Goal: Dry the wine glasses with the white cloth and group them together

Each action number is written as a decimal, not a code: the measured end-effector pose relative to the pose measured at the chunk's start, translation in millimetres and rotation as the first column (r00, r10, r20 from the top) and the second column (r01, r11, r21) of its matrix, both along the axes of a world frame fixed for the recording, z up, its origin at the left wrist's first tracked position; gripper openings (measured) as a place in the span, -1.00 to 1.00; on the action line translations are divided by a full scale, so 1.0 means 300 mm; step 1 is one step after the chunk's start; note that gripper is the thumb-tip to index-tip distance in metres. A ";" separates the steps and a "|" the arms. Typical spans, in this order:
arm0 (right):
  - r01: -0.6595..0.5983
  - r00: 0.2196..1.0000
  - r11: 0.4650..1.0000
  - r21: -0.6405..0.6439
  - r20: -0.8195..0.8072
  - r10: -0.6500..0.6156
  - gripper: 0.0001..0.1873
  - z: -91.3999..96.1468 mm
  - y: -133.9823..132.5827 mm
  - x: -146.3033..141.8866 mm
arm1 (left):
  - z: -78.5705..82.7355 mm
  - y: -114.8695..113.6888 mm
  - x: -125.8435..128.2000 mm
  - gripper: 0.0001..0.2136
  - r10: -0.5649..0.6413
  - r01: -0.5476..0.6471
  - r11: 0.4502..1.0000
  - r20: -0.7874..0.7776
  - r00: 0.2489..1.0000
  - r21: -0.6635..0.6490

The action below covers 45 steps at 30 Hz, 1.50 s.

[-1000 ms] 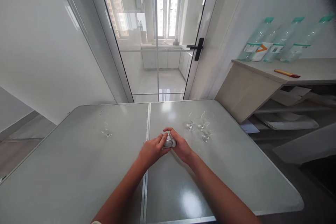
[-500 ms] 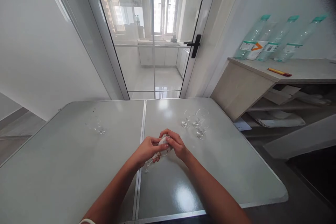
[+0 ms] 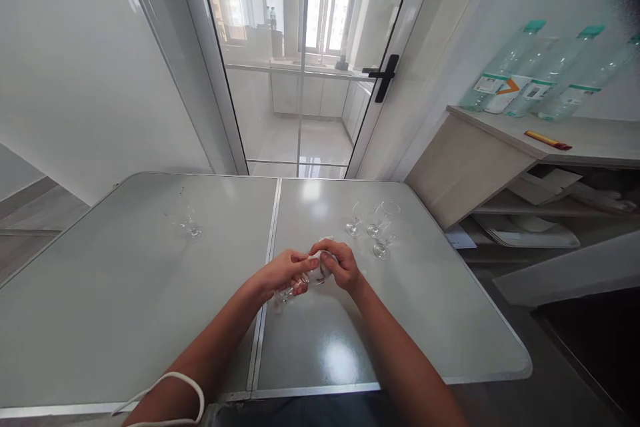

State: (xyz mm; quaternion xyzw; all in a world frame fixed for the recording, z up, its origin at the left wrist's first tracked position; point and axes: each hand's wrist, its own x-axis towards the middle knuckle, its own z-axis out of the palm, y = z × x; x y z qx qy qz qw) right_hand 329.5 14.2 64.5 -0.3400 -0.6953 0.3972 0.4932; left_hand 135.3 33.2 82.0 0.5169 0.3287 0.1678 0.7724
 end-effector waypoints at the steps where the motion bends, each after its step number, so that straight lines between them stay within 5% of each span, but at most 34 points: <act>1: 0.004 1.000 1.000 -0.015 0.010 -0.004 -0.71 0.005 0.004 -0.001 | 0.007 -0.009 0.003 -0.57 0.043 -0.041 0.992 -0.021 0.999 0.117; 7: -0.001 0.999 0.976 -0.219 -0.054 -0.011 -0.75 0.054 0.023 -0.010 | 0.032 -0.062 0.036 -0.67 0.292 -0.140 0.807 -0.183 0.939 0.573; 9: 0.040 0.995 0.969 -0.243 -0.075 -0.060 -0.75 0.058 0.022 -0.017 | 0.022 -0.066 0.042 -0.70 0.346 -0.082 0.699 -0.236 0.908 0.710; 12: 0.110 0.981 0.955 -0.275 -0.123 -0.149 -0.76 0.051 0.021 -0.034 | -0.015 -0.065 0.046 -0.56 0.440 0.053 0.468 -0.284 0.852 0.882; 15: 0.156 0.961 0.935 -0.318 -0.168 -0.218 -0.76 0.039 0.025 -0.051 | -0.053 -0.067 0.050 -0.45 0.532 0.170 0.249 -0.281 0.799 0.953; 19: 0.261 0.923 0.893 -0.368 -0.176 -0.343 -0.77 0.030 0.028 -0.061 | -0.065 -0.067 0.053 -0.48 0.567 0.249 0.147 -0.288 0.772 0.957; 22: 0.246 0.939 0.910 -0.333 -0.151 -0.309 -0.74 0.039 0.021 -0.053 | -0.053 -0.057 0.044 -0.49 0.549 0.246 0.164 -0.296 0.781 0.955; 32: 0.003 1.000 0.977 -0.213 0.019 0.001 -0.57 0.062 0.001 -0.013 | -0.024 -0.040 0.004 -0.49 0.504 0.084 0.341 -0.258 0.825 0.936; 37: 0.221 0.961 0.953 -0.208 -0.117 -0.249 -0.59 0.054 0.015 0.021 | 0.001 -0.029 -0.005 -0.55 0.526 -0.131 0.522 -0.197 0.827 0.843; 42: 0.410 0.747 0.866 -0.286 -0.440 -0.499 -0.40 0.043 0.028 0.014 | -0.030 -0.031 0.025 -0.47 0.548 -0.472 0.652 0.062 0.834 0.593; 45: 0.533 0.606 0.795 -0.289 -0.526 -0.597 -0.54 0.037 0.036 0.011 | -0.073 -0.041 0.050 -0.50 0.518 -0.546 0.663 0.212 0.829 0.512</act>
